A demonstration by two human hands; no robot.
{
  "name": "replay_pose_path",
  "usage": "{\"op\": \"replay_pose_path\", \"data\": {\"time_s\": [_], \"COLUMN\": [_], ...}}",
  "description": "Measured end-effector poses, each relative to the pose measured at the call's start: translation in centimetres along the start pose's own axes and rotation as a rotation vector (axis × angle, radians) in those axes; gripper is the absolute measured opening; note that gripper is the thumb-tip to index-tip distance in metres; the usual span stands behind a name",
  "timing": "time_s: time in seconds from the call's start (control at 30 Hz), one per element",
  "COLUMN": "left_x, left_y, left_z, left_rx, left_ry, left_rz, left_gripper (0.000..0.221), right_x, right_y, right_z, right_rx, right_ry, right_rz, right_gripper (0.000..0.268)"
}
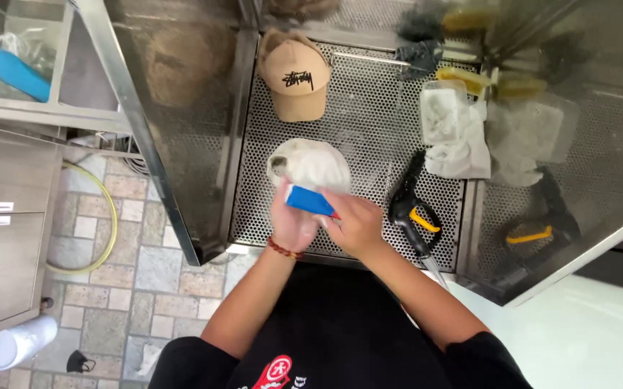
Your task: Scrubbing and cleaning a white baseball cap using a blue brush and cleaning solution in a stainless steel booth.
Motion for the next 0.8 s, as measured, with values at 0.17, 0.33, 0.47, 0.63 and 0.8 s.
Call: {"op": "replay_pose_path", "data": {"time_s": [0.17, 0.33, 0.47, 0.63, 0.8], "left_x": [0.2, -1.0, -1.3, -0.6, 0.5], "left_y": [3.5, 1.4, 0.7, 0.1, 2.3], "left_z": [-3.0, 3.4, 0.6, -1.7, -3.0], "left_rx": [0.055, 0.241, 0.150, 0.194, 0.054], "left_ry": [-0.033, -0.223, -0.162, -0.121, -0.196], "left_rz": [-0.011, -0.007, -0.001, 0.023, -0.017], "left_gripper": [0.062, 0.067, 0.061, 0.063, 0.060], "right_x": [3.2, 5.3, 2.6, -1.5, 0.8], "right_y": [3.7, 5.8, 3.5, 0.2, 1.4], "right_z": [1.4, 2.4, 1.8, 0.6, 2.0], "right_rx": [0.016, -0.094, -0.190, -0.083, 0.029], "right_ry": [0.018, 0.015, 0.038, 0.089, 0.097], "right_rz": [-0.014, -0.241, -0.248, -0.088, 0.055], "right_gripper": [0.046, 0.042, 0.039, 0.040, 0.040]}}
Point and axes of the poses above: each hand's wrist, its own x-axis away from the middle knuckle, its own z-axis out of the back of the hand, y = z × x, the point moved 4 cm from there along -x, towards the middle knuckle, and after that the axes turned 9 degrees about -x, right-handed, at the moved point
